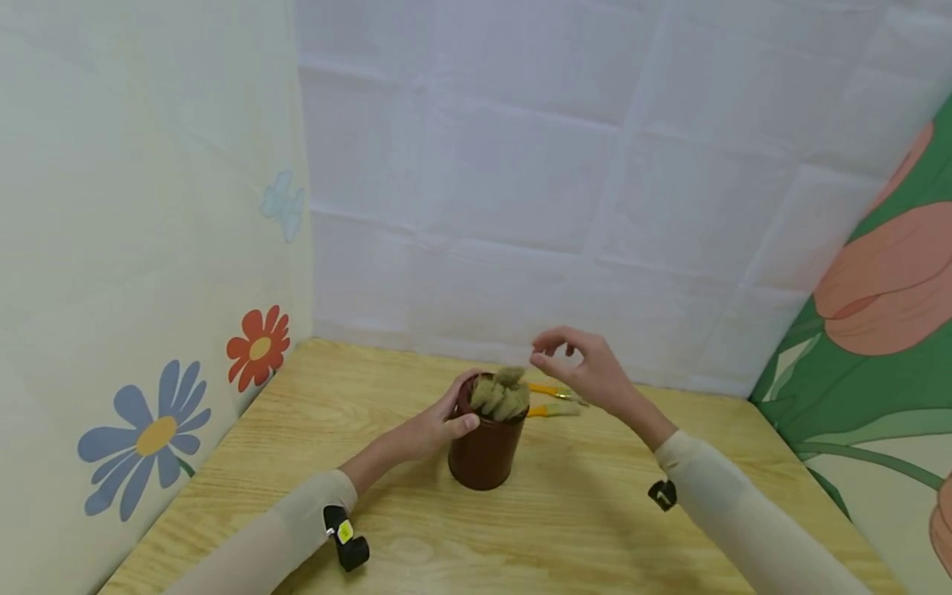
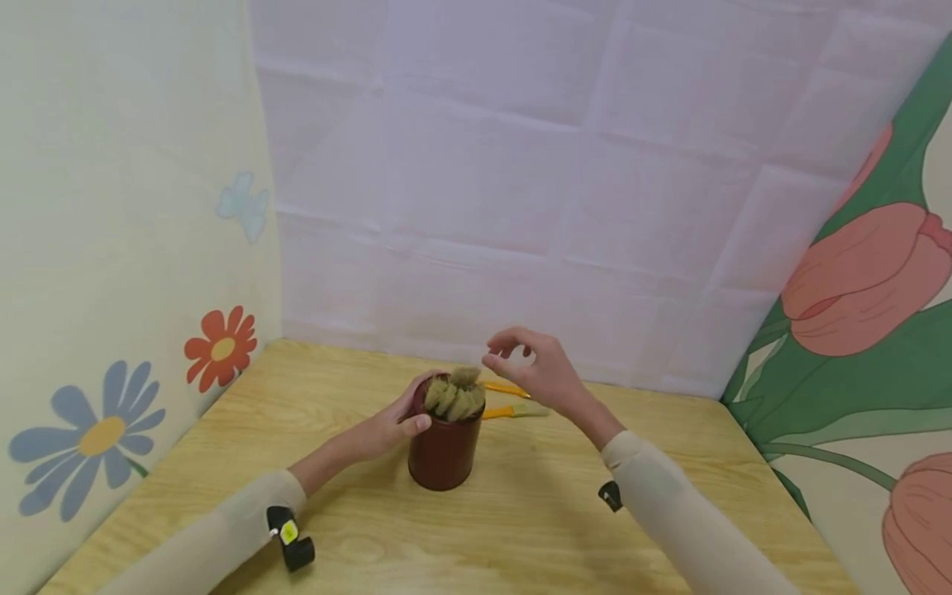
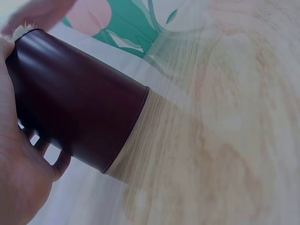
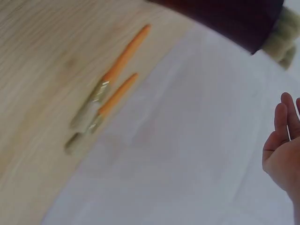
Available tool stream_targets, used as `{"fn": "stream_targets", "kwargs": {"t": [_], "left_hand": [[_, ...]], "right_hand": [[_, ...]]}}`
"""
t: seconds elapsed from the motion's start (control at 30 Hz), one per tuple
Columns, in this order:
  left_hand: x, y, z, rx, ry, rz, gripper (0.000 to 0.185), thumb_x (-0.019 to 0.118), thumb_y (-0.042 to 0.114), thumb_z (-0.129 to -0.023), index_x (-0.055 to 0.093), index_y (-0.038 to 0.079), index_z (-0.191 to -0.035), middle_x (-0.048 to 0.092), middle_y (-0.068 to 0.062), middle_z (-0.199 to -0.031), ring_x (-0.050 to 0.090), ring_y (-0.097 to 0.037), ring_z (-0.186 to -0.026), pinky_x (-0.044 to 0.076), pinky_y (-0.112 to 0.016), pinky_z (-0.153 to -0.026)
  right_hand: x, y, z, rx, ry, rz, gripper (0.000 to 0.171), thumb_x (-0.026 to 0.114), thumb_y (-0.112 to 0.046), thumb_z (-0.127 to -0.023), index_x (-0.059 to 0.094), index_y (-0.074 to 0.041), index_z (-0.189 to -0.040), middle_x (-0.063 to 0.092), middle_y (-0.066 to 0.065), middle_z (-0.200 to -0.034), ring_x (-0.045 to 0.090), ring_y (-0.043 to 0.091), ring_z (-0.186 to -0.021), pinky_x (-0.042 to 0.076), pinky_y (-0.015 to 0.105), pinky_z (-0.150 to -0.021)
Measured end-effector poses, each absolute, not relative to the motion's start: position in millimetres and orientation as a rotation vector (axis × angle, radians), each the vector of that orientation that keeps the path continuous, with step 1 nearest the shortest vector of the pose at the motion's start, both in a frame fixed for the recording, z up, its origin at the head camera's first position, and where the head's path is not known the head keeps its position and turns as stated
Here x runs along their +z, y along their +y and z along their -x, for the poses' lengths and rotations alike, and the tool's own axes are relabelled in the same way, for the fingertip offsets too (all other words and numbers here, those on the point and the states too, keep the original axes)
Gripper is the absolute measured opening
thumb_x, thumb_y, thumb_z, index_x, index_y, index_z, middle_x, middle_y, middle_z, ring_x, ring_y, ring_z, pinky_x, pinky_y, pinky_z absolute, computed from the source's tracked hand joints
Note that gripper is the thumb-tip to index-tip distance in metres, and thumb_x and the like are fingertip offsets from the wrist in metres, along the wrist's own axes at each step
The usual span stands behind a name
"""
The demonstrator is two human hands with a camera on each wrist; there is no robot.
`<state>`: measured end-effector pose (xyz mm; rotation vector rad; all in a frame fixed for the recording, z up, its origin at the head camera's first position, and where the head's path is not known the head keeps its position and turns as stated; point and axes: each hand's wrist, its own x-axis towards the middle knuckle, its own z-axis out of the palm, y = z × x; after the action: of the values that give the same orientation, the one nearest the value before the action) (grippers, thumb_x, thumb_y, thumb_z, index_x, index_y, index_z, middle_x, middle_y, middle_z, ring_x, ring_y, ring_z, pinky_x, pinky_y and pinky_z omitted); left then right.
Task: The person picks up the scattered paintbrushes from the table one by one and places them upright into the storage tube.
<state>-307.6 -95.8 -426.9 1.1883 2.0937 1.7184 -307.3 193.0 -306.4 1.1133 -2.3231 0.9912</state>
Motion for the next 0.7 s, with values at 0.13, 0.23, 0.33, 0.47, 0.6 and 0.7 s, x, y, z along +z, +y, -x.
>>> {"fn": "stream_targets", "kwargs": {"t": [0.13,0.23,0.33,0.47,0.6,0.7], "left_hand": [[-428.8,-97.1,308.2,1.717,2.084,-1.172,0.078,0.050,0.052,-0.105,0.006,0.023,-0.163,0.020,-0.008,-0.161,0.022,-0.026,-0.149,0.026,-0.053,-0.114],[-429.5,-97.2,308.5,1.719,2.079,-1.169,0.075,0.050,0.052,-0.105,0.008,0.028,-0.162,0.020,-0.007,-0.161,0.021,-0.025,-0.149,0.025,-0.053,-0.114],[-428.2,-96.0,308.9,1.721,2.074,-1.178,0.072,0.050,0.051,-0.105,0.009,0.031,-0.161,0.019,-0.006,-0.162,0.021,-0.025,-0.149,0.025,-0.052,-0.114],[-427.6,-94.5,310.2,1.722,2.067,-1.190,0.071,0.050,0.050,-0.105,0.010,0.031,-0.161,0.020,-0.005,-0.162,0.021,-0.024,-0.149,0.025,-0.052,-0.115],[-429.0,-94.8,310.2,1.731,2.046,-1.203,0.072,0.050,0.049,-0.106,0.009,0.029,-0.161,0.020,-0.006,-0.162,0.022,-0.024,-0.149,0.026,-0.051,-0.114],[-430.3,-95.8,309.6,1.751,2.027,-1.212,0.074,0.051,0.049,-0.105,0.009,0.028,-0.162,0.022,-0.006,-0.161,0.025,-0.022,-0.148,0.027,-0.049,-0.114]], "right_hand": [[-326.1,209.6,319.9,1.002,-2.405,-0.959,0.016,0.072,-0.029,-0.098,0.073,-0.019,-0.111,0.069,-0.010,-0.100,0.060,0.012,-0.090,0.045,0.042,-0.077],[-344.1,221.3,328.3,0.962,-2.457,-0.890,0.019,0.071,-0.034,-0.099,0.074,-0.018,-0.109,0.069,-0.010,-0.096,0.061,0.011,-0.087,0.046,0.040,-0.075],[-360.9,233.0,336.1,0.918,-2.502,-0.861,0.018,0.071,-0.033,-0.099,0.074,-0.017,-0.106,0.069,-0.009,-0.094,0.062,0.012,-0.085,0.047,0.040,-0.072],[-380.9,246.3,344.7,0.902,-2.569,-0.813,0.013,0.073,-0.028,-0.098,0.074,-0.017,-0.104,0.070,-0.006,-0.093,0.063,0.014,-0.083,0.050,0.039,-0.070],[-397.6,255.4,349.5,0.942,-2.678,-0.771,0.015,0.072,-0.022,-0.099,0.074,-0.010,-0.108,0.070,-0.002,-0.098,0.063,0.018,-0.087,0.052,0.040,-0.073],[-406.8,258.6,353.0,0.949,-2.732,-0.813,0.021,0.070,-0.016,-0.099,0.072,-0.002,-0.115,0.070,0.007,-0.107,0.063,0.023,-0.092,0.053,0.045,-0.078]]}}
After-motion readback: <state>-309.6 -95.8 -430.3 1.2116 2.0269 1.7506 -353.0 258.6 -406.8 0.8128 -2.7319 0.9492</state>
